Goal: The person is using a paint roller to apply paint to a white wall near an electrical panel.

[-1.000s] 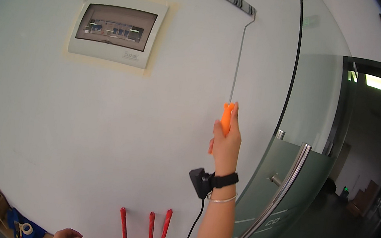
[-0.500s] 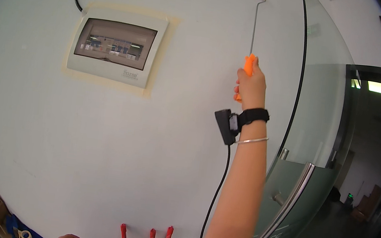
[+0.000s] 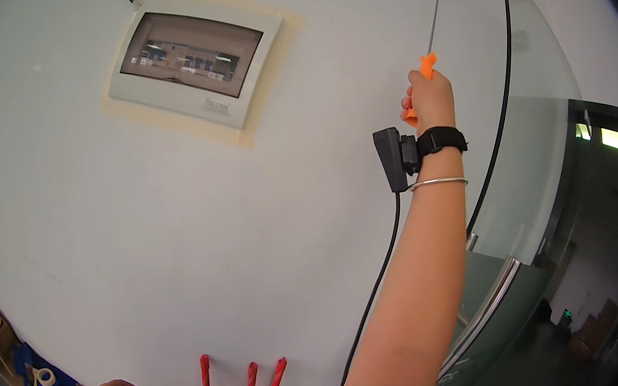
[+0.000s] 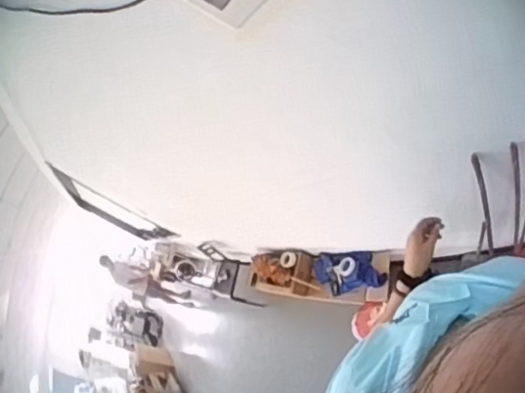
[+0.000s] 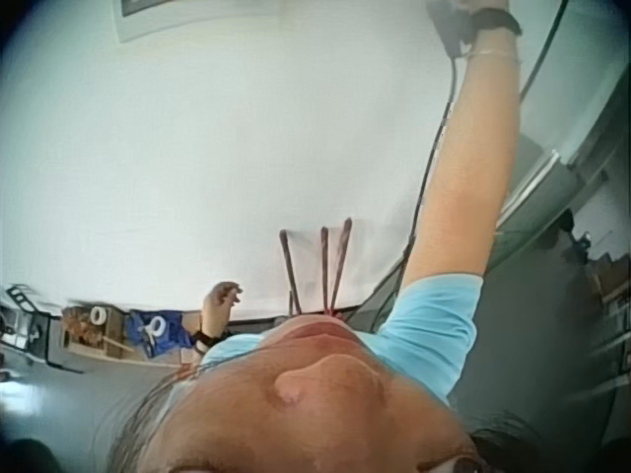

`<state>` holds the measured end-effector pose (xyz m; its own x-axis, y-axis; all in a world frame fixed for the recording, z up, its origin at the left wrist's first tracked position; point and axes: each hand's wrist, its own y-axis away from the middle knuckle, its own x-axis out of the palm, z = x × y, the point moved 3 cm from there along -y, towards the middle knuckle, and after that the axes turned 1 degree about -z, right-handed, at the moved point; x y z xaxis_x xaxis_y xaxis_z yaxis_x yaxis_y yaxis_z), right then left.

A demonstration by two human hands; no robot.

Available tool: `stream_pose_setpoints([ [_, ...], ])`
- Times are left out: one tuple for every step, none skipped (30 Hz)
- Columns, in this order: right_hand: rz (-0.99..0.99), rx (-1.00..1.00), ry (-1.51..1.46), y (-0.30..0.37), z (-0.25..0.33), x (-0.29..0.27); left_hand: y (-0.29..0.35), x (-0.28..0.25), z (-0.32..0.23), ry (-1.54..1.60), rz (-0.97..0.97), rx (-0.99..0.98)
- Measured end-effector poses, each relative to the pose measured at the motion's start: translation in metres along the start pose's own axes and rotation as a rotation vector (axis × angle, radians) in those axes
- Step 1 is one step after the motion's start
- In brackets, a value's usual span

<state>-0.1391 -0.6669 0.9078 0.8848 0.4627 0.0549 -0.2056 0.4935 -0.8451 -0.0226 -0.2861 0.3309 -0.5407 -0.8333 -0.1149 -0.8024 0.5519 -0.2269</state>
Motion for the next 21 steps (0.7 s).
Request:
stream_pose_setpoints([
  [-0.001,0.005,0.003,0.003,-0.006,-0.001,0.002,0.000,0.001,0.006,0.006,0.002],
  [0.015,0.022,0.033,0.006,-0.014,-0.001,0.003,0.001,0.002,0.011,0.013,0.004],
  [0.026,0.039,0.068,0.012,-0.020,-0.003,0.003,0.001,0.001,0.010,0.024,0.000],
  [0.020,0.045,0.077,0.018,-0.026,-0.005,0.002,0.000,-0.002,0.011,0.037,-0.001],
  [0.018,0.044,0.095,0.026,-0.033,-0.007,0.002,0.000,-0.004,0.011,0.050,-0.004],
  [0.020,0.043,0.107,0.034,-0.041,-0.007,0.002,-0.001,-0.006,0.007,0.056,-0.009],
  [0.027,0.059,0.110,0.044,-0.048,-0.007,0.001,-0.002,-0.007,0.001,0.069,-0.001],
  [0.024,0.093,0.107,0.055,-0.056,-0.008,0.001,-0.003,-0.007,-0.006,0.081,0.006],
  [0.024,0.095,0.109,0.068,-0.062,-0.009,0.002,-0.002,-0.003,-0.008,0.092,0.001],
  [0.024,0.098,0.111,0.080,-0.071,-0.010,0.001,-0.002,0.000,0.004,0.111,-0.011],
  [0.017,0.105,0.127,0.095,-0.078,-0.011,0.002,-0.002,0.003,0.016,0.130,-0.023],
  [0.011,0.115,0.141,0.110,-0.086,-0.012,0.004,-0.001,0.002,0.012,0.138,-0.031],
  [0.002,0.130,0.156,0.125,-0.095,-0.012,0.005,0.000,-0.003,-0.018,0.141,-0.029],
  [0.014,0.149,0.140,0.142,-0.100,-0.013,0.006,0.000,-0.006,-0.049,0.143,-0.027],
  [0.003,0.159,0.162,0.159,-0.106,-0.016,0.009,0.001,-0.007,-0.053,0.149,-0.034],
  [-0.005,0.165,0.193,0.174,-0.111,-0.017,0.007,0.001,-0.005,-0.067,0.165,-0.039],
  [-0.007,0.190,0.206,0.188,-0.118,-0.019,0.006,0.002,-0.002,-0.080,0.182,-0.044],
  [-0.011,0.216,0.213,0.203,-0.125,-0.025,0.009,0.002,0.000,-0.081,0.190,-0.050],
  [-0.007,0.232,0.209,0.219,-0.133,-0.027,0.012,0.002,0.003,-0.075,0.187,-0.070],
  [-0.005,0.262,0.224,0.235,-0.137,-0.029,0.015,0.003,0.005,-0.068,0.184,-0.089],
  [-0.002,0.279,0.237,0.251,-0.142,-0.033,0.018,0.003,0.005,-0.071,0.189,-0.098],
])
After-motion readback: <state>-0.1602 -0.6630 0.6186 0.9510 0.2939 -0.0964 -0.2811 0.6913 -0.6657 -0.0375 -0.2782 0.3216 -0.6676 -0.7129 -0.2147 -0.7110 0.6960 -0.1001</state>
